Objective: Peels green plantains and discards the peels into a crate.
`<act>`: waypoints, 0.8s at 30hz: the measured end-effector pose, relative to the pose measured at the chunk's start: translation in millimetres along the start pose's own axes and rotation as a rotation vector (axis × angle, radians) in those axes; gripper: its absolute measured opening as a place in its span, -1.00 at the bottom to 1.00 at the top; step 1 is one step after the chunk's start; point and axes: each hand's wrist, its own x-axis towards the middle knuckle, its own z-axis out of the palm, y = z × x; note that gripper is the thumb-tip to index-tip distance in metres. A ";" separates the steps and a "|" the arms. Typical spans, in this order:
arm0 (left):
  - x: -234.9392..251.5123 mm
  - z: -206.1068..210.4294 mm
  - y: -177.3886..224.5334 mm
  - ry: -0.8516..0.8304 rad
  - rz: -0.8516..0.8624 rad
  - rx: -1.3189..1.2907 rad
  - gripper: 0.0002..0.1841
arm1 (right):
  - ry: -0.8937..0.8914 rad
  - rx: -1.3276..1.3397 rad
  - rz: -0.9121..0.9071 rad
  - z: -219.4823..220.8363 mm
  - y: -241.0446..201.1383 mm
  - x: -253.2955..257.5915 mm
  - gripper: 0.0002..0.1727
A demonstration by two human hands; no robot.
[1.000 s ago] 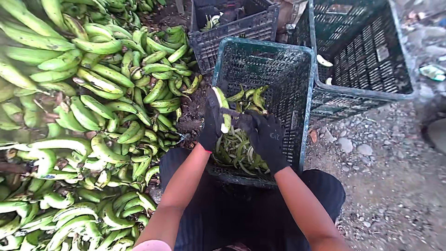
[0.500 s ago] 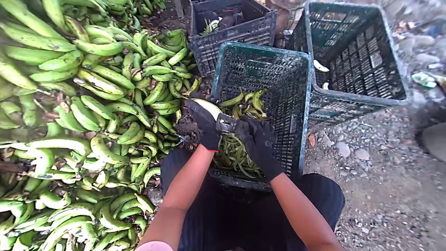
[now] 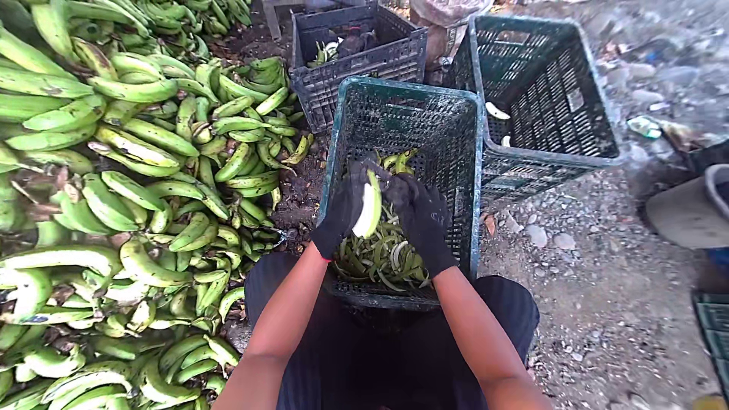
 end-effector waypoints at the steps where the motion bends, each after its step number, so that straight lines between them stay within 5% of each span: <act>1: -7.0 2.9 3.1 -0.119 0.011 0.082 -0.32 | -0.049 0.059 0.037 -2.9 4.9 6.2 -0.32; 4: -14.7 12.8 -3.0 -0.346 0.004 0.104 -0.29 | -0.094 0.232 0.116 -6.6 17.9 11.4 -0.34; 10: 10.3 4.2 -6.9 0.297 -0.043 -0.599 -0.38 | 0.042 0.048 -0.160 14.9 3.8 -13.1 -0.19; 15: 0.7 -8.0 -4.4 0.384 -0.252 -1.005 -0.45 | 0.304 -0.080 -0.419 42.5 3.5 -12.9 -0.01; 18: 6.6 -8.2 7.0 0.467 -0.321 -0.929 -0.53 | 0.246 -0.058 -0.315 35.0 -1.2 -13.0 0.01; 22: 6.2 1.8 -0.9 0.363 -0.130 -0.459 -0.47 | -0.017 0.008 -0.053 12.3 -7.5 -11.9 -0.28; 24: 8.0 6.6 -10.3 0.321 -0.088 -0.352 -0.43 | -0.024 -0.009 -0.022 10.1 -4.3 -12.0 -0.27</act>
